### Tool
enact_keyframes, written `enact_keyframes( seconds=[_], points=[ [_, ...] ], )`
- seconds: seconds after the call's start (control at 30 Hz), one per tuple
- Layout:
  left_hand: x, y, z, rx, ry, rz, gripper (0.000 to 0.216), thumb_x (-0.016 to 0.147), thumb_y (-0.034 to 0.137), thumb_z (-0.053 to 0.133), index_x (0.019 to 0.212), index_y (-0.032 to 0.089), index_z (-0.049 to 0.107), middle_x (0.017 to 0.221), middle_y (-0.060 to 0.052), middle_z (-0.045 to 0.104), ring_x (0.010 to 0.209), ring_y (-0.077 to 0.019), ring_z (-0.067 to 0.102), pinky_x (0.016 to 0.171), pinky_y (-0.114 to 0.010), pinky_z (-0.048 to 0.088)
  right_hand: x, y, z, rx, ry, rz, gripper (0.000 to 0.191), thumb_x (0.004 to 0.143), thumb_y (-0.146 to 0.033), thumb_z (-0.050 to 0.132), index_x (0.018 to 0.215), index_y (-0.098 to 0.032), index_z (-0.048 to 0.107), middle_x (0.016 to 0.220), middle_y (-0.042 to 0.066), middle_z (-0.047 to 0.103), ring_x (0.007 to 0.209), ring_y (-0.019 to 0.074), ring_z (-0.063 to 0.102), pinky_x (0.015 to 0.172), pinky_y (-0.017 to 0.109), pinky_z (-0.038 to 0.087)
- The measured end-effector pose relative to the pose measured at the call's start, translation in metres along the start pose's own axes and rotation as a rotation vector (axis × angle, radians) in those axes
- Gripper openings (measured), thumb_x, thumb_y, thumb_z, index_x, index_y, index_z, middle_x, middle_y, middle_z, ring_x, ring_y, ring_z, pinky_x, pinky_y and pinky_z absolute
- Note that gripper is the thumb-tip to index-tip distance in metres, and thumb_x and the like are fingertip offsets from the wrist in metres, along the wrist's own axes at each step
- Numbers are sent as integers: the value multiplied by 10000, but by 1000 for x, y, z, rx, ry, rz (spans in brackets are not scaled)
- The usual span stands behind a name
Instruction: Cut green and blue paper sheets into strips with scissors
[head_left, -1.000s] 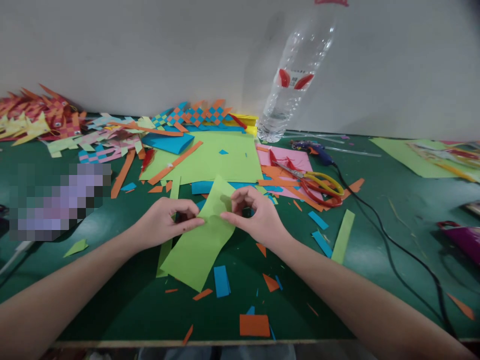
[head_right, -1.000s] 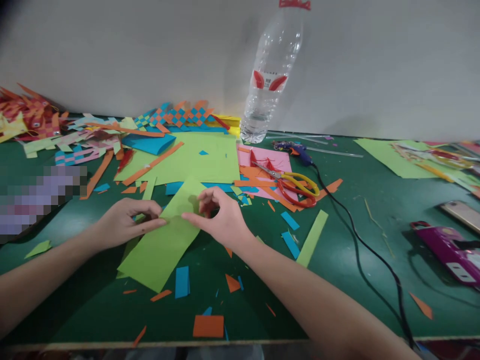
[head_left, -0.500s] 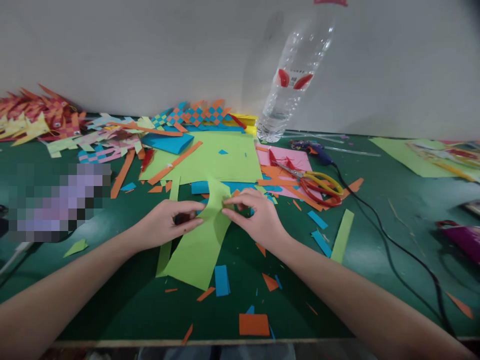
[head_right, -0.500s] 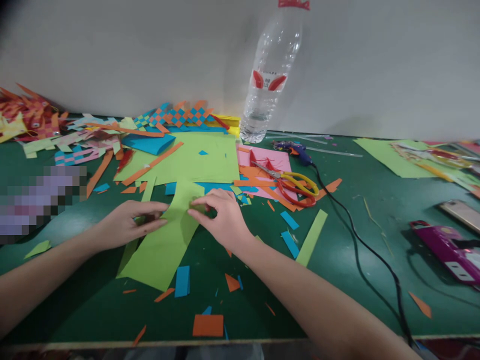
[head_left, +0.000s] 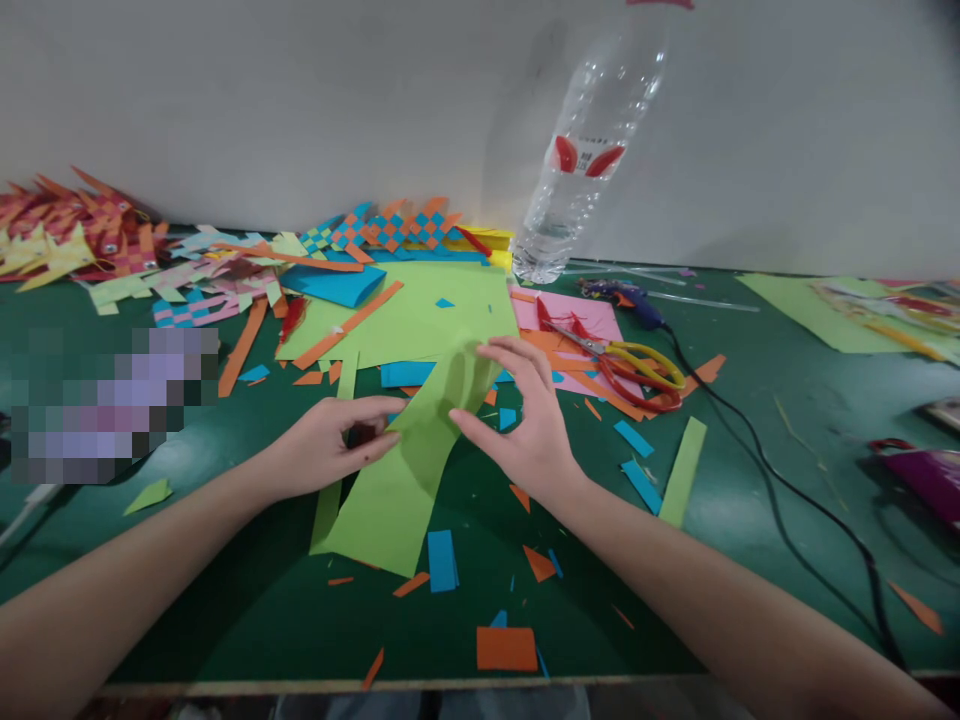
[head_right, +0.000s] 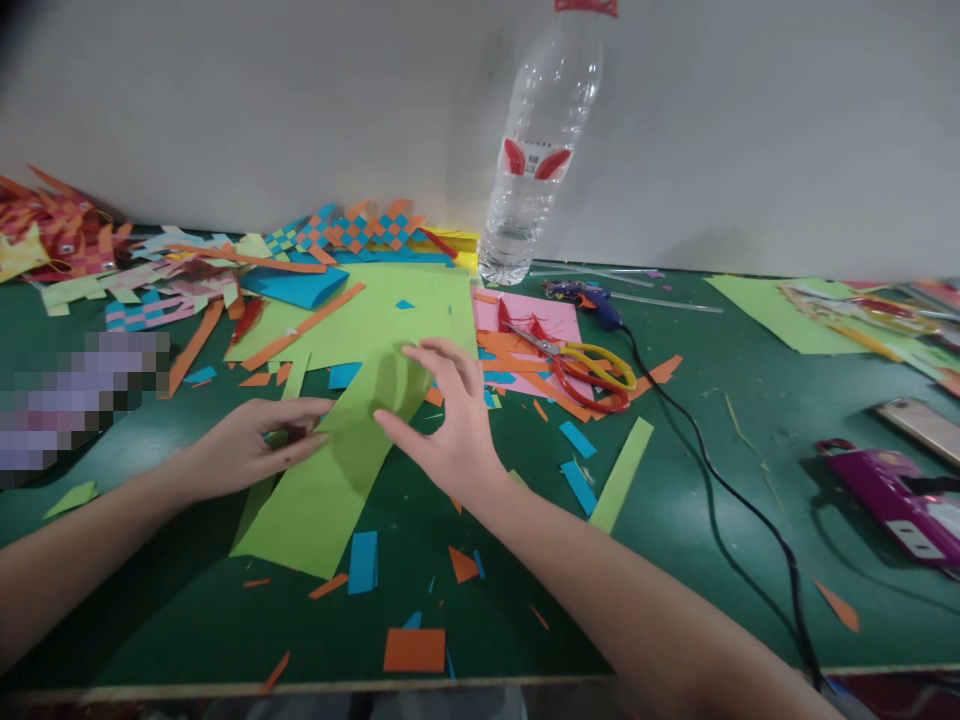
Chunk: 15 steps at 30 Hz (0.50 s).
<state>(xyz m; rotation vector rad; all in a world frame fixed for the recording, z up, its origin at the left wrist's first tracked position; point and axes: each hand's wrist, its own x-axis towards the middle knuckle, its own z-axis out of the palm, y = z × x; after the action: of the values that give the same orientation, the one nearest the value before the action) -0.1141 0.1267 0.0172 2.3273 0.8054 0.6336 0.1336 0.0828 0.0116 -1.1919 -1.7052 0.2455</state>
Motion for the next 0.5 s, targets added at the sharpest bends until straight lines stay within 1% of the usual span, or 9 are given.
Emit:
enact_keyframes(
  seconds=[0.07,0.1,0.13,0.17,0.23,0.33,0.43,0.47,0.5],
  points=[
    [-1,0,0,5,-4,19,310,969,305,539,1161,109,683,555,78,482,486,-76,429,481,-159,349,-2,-1,1,-9,-20,20,746,771,-494,802,1411,-316,465,1504,132,475,1434,347,419,1130,592,397],
    [-1,0,0,4,-4,31,301,971,298,536,1161,114,680,558,79,486,488,-75,427,483,-157,346,-3,-1,1,-7,-30,40,833,746,-515,818,1449,-321,418,1536,136,445,1453,357,395,1137,605,388],
    [-2,1,0,3,-6,40,287,972,293,533,1148,119,678,560,80,489,488,-73,425,486,-155,345,-3,-1,2,2,-40,61,885,731,-520,829,1470,-321,385,1531,138,455,1446,361,404,1139,615,382],
    [-2,2,-1,5,-11,48,266,974,288,529,1120,124,679,565,79,497,492,-71,428,490,-154,344,-4,-1,2,18,-49,85,908,723,-511,837,1477,-318,370,1494,137,495,1420,360,436,1139,620,379],
    [-1,5,-2,16,-36,50,212,976,285,523,979,138,676,561,76,489,497,-68,424,497,-152,340,-3,1,3,62,-48,139,895,707,-472,855,1454,-308,390,1365,121,597,1327,346,523,1121,618,395],
    [2,9,-3,22,-66,49,253,975,282,516,770,160,601,546,75,465,494,-60,409,497,-150,328,-1,3,2,104,-19,217,769,700,-417,854,1363,-290,486,1170,91,677,1206,323,594,1033,574,475],
    [3,9,-3,24,-53,25,271,966,288,525,727,169,568,543,74,470,493,-59,412,493,-151,323,1,5,2,111,-5,253,592,748,-377,808,1273,-288,548,920,35,697,1131,299,626,991,543,493],
    [4,9,-3,26,-44,10,269,964,295,529,729,171,573,545,72,475,493,-60,415,492,-152,325,2,6,2,112,6,256,542,762,-366,792,1246,-289,560,882,22,691,1109,291,635,996,542,487],
    [4,8,-2,25,-34,-7,268,962,303,530,734,171,581,546,70,480,492,-62,418,490,-153,326,2,6,2,113,25,255,502,771,-359,780,1221,-288,570,892,20,694,1087,281,641,1003,542,481]
  ],
)
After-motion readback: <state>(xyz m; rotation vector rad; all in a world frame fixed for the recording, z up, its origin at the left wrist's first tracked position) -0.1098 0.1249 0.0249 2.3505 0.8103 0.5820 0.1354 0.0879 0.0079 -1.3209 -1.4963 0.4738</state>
